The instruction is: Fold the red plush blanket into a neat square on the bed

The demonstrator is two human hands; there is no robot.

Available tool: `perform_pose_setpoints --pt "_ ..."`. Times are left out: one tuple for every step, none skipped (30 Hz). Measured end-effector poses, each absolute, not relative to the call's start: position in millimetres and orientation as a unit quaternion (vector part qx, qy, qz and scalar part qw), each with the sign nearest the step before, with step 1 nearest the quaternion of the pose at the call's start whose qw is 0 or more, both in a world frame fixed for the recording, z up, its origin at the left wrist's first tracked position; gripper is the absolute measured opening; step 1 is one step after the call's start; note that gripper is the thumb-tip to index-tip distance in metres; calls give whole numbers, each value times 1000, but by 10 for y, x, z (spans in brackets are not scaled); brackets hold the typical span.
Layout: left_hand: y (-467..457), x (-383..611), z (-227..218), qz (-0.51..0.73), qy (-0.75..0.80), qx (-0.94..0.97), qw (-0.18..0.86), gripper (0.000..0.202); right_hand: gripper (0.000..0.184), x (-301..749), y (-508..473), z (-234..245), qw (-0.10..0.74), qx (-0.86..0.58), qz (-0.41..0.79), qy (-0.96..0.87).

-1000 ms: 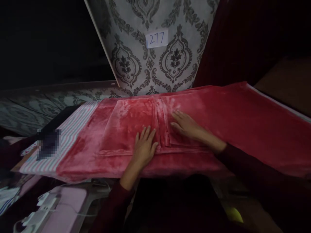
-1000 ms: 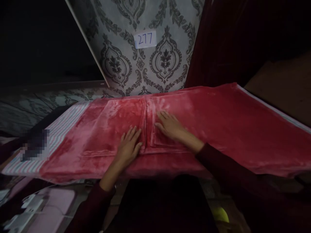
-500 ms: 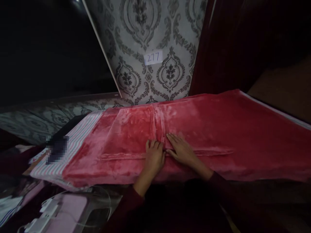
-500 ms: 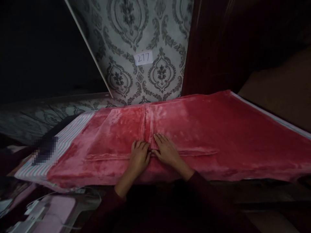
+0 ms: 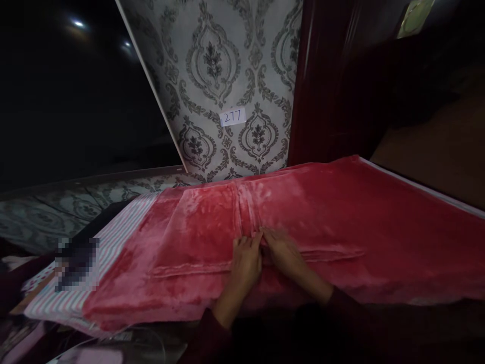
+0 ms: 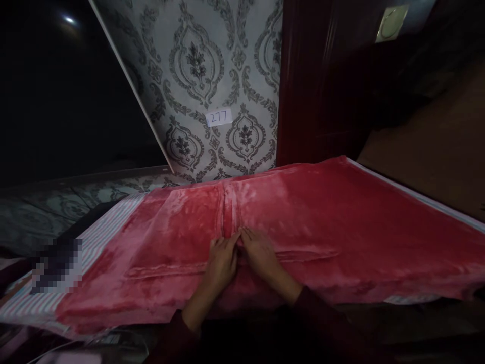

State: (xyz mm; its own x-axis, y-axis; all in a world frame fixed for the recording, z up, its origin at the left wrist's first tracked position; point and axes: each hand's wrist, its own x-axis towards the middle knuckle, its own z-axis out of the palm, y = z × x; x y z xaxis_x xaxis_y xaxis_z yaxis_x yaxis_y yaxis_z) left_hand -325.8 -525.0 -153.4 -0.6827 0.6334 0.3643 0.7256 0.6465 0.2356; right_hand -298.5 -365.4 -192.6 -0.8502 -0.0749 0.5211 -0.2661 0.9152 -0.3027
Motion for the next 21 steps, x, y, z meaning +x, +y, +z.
perform_pose_setpoints --pt "-5257 -3244 -1525 -197 -897 -376 125 59 50 -2978 -3654 -1911 265 94 173 -944" --pt "-5273 -3230 -1508 -203 -897 -373 122 59 51 -2968 -3657 -1911 269 100 158 -945" --pt "-5296 -3221 -1483 -202 -899 -370 117 59 53 -2959 -3662 -1926 269 109 141 -946" --pt "-5323 -3216 -1450 -197 -903 -366 111 57 55 -2951 -3671 -1956 267 117 127 -948" --pt "-5348 -3216 -1411 -191 -907 -360 105 55 57 -2946 -3682 -1997 265 121 118 -949" --pt "-5365 -3222 -1371 -190 -909 -355 104 53 59 -2945 -3695 -2044 265 122 114 -950" --pt "-5369 -3232 -1334 -195 -909 -352 106 52 60 -2948 -3709 -2094 269 118 114 -949" --pt "-5358 -3243 -1304 -206 -906 -354 111 51 60 -2951 -3725 -2143 275 111 118 -948" --pt "-5333 -3254 -1287 -218 -899 -363 113 52 60 -2953 -3741 -2190 281 107 122 -946" --pt "-5295 -3263 -1284 -229 -890 -379 111 53 58 -2948 -3760 -2235 285 106 126 -944" --pt "-5250 -3270 -1296 -233 -881 -399 101 54 57 -2934 -3782 -2275 288 108 131 -942" --pt "-5204 -3274 -1321 -229 -875 -418 84 57 56 -2908 -3807 -2311 290 109 135 -941" --pt "-5164 -3277 -1357 -218 -872 -433 61 60 56 -2868 -3832 -2341 293 108 135 -940" --pt "-5134 -3281 -1399 -203 -873 -442 37 63 57 -2815 -3857 -2360 298 108 133 -939" --pt "-5115 -3286 -1445 -187 -876 -445 16 65 57 -2750 -3876 -2366 301 107 129 -939" --pt "-5109 -3294 -1493 -173 -879 -444 0 66 58 -2678 -3883 -2354 301 107 127 -939" --pt "-5112 -3304 -1540 -161 -882 -442 -10 67 57 -2601 -3874 -2323 300 112 127 -939" --pt "-5121 -3317 -1586 -153 -885 -440 -11 68 56 -2524 -3841 -2273 298 126 134 -937" --pt "-5132 -3329 -1631 -147 -886 -440 -4 68 54 -2450 -3779 -2207 293 148 148 -933" --pt "-5141 -3340 -1674 -143 -887 -440 8 68 52 -2384 -3686 -2129 287 168 169 -928" --pt "-5148 -3347 -1714 -139 -887 -440 24 68 49 -2327 -3561 -2047 288 180 192 -921"
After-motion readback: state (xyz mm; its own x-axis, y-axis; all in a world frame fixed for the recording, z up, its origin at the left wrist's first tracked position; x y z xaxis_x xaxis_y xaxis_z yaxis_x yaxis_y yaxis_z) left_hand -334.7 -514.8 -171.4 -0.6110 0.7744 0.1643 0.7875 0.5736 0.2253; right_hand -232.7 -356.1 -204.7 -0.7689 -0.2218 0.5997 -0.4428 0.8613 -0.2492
